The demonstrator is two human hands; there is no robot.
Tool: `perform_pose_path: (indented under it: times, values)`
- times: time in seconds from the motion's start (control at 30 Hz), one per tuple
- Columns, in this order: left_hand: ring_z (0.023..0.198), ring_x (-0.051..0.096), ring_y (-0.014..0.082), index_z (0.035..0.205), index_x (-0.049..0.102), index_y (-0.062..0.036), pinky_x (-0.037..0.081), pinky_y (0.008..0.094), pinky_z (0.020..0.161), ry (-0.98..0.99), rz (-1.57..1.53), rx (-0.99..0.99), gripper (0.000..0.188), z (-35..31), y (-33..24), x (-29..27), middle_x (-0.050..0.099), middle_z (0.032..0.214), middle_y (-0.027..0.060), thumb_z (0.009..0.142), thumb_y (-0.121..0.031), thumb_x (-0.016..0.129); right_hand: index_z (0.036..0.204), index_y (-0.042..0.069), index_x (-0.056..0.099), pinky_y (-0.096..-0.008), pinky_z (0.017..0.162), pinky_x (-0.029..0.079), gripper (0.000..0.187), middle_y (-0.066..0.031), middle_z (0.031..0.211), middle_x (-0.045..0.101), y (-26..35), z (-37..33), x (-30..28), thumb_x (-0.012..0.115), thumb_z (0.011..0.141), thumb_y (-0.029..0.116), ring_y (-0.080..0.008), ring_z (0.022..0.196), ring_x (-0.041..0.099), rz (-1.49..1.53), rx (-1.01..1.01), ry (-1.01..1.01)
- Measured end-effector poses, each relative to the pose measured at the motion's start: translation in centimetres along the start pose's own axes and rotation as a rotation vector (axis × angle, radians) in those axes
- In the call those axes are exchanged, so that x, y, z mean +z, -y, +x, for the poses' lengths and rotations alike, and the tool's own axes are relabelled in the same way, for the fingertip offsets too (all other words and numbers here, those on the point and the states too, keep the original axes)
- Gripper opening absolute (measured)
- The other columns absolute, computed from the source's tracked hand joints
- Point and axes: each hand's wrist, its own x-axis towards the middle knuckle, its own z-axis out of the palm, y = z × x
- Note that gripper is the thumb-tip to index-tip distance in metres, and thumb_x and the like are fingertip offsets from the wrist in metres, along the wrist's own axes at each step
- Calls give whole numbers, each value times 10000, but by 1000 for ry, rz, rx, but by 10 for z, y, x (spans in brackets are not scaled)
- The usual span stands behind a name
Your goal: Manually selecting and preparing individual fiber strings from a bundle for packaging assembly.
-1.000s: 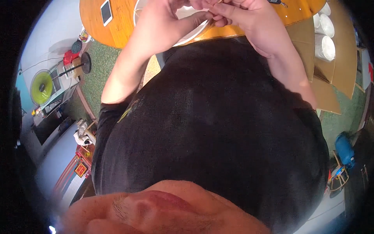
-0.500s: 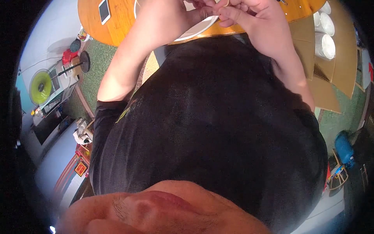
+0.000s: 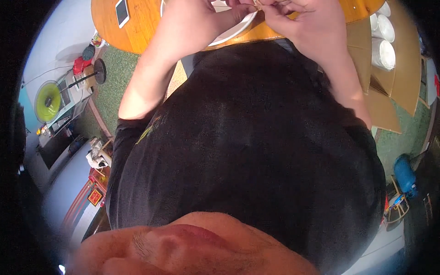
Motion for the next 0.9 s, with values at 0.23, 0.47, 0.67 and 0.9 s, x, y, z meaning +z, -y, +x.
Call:
perform_pose_path:
  times: [0.23, 0.47, 0.67, 0.9]
  values:
    - [803, 634, 201, 974, 577, -33, 521, 314, 738, -9, 12, 92, 240, 0, 5, 4, 637, 866, 86, 834, 4, 769, 947, 6, 758, -286, 730, 583, 191, -106, 943, 753, -42, -19, 25, 843, 777, -12, -204, 824, 729, -516, -445, -321]
    - [811, 625, 154, 1038, 591, -31, 517, 285, 745, -45, -64, 48, 238, -3, 10, 7, 648, 908, 64, 859, 52, 724, 942, 19, 759, -297, 732, 595, 238, -99, 978, 767, -68, -24, 38, 868, 738, -37, -215, 811, 736, -477, -545, -440]
    - [830, 631, 136, 1108, 597, -24, 521, 269, 763, -63, -74, 48, 273, -3, 12, 7, 670, 953, 65, 874, 75, 698, 931, 19, 761, -315, 749, 602, 230, -90, 994, 769, -68, -17, 42, 862, 737, -49, -227, 824, 736, -494, -619, -466]
    - [842, 650, 121, 1097, 595, -13, 526, 252, 774, 11, -199, -35, 260, 4, 19, 7, 678, 953, 59, 886, 113, 679, 953, 23, 763, -327, 773, 603, 250, -87, 1009, 763, -65, -19, 34, 858, 736, -57, -233, 850, 735, -448, -625, -363]
